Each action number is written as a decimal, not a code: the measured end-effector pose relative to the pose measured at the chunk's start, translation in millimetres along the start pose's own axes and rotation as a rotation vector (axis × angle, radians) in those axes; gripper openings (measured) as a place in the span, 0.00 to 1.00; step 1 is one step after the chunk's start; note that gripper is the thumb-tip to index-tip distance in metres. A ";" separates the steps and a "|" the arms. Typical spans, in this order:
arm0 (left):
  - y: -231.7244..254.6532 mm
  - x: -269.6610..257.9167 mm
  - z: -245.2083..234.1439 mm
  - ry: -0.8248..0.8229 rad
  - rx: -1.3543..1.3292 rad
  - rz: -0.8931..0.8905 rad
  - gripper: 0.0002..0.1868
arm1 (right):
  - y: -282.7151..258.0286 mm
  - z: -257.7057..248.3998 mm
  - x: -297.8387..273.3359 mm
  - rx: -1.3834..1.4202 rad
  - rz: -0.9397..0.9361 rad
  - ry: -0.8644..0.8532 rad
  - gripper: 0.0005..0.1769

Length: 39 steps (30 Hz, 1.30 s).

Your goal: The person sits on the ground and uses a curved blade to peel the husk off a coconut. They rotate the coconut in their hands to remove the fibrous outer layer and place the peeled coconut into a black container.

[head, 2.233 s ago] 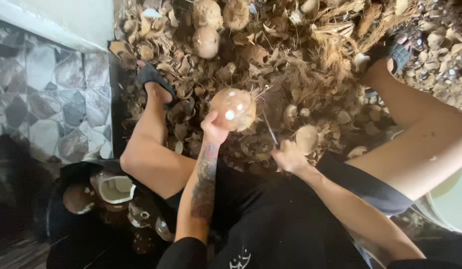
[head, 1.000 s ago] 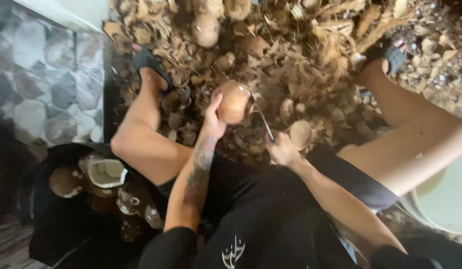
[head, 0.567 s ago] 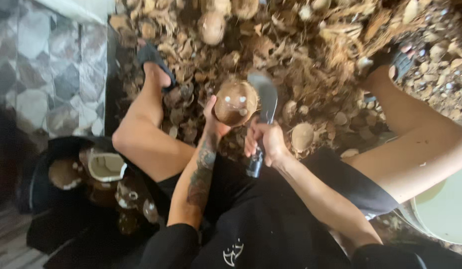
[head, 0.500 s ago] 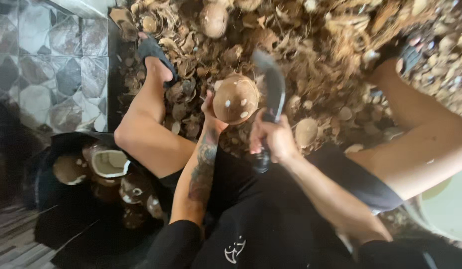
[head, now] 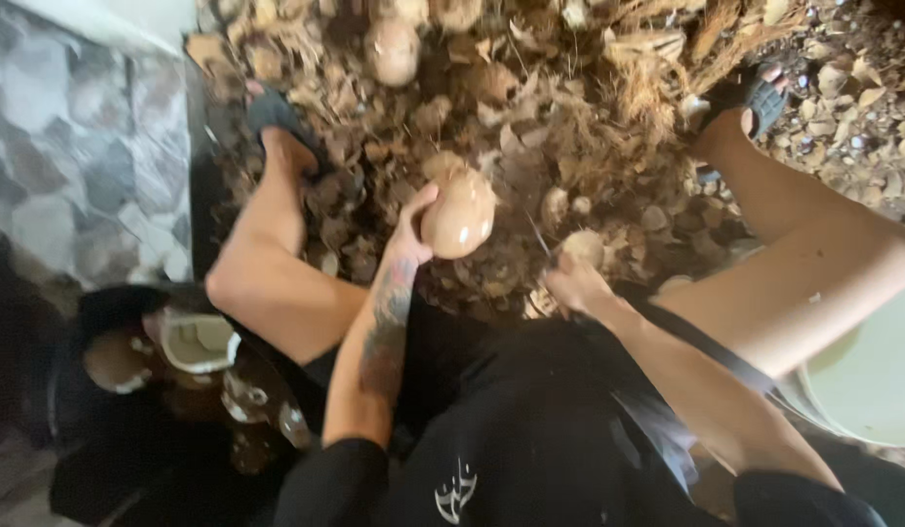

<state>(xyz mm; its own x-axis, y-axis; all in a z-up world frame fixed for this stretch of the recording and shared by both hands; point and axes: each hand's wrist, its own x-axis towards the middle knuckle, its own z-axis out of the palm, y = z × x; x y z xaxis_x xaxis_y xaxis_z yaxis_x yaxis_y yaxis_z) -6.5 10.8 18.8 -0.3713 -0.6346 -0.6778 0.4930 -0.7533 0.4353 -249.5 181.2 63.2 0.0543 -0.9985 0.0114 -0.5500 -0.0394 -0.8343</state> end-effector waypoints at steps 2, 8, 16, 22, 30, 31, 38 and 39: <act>1.9 -17.2 -2.3 -0.293 -0.107 -0.026 0.24 | 1.3 10.3 -11.8 0.114 0.687 -0.180 0.21; 11.3 -12.4 1.3 -0.134 -0.202 0.071 0.25 | -154.2 -53.7 36.1 0.460 0.299 0.117 0.20; -1.4 24.1 -15.4 0.165 -0.039 -0.153 0.40 | -50.9 2.9 27.3 -0.088 0.166 -0.171 0.18; -23.8 34.2 -37.6 0.124 -0.007 0.004 0.39 | -28.4 61.4 15.2 -0.186 0.725 -0.194 0.29; 35.9 0.3 47.9 0.038 -0.333 0.128 0.29 | -116.9 -1.0 65.8 1.729 0.723 0.029 0.13; 50.5 11.8 39.5 -0.027 -0.300 0.127 0.29 | -137.7 -12.7 72.4 1.574 0.600 0.139 0.10; 8.1 22.1 -48.9 -0.073 -0.156 0.004 0.31 | -155.0 -63.2 29.4 0.820 -0.370 0.233 0.15; 4.7 20.1 -43.7 -0.076 -0.156 0.001 0.31 | -148.5 -59.7 33.3 0.817 -0.369 0.235 0.15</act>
<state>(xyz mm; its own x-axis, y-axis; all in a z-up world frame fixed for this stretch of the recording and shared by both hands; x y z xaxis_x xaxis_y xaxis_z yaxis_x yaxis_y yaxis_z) 22.8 2.0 -18.7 -0.4258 -0.6512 -0.6282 0.6073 -0.7204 0.3351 -215.8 151.5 220.3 -0.1108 -0.9139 0.3905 0.2313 -0.4058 -0.8842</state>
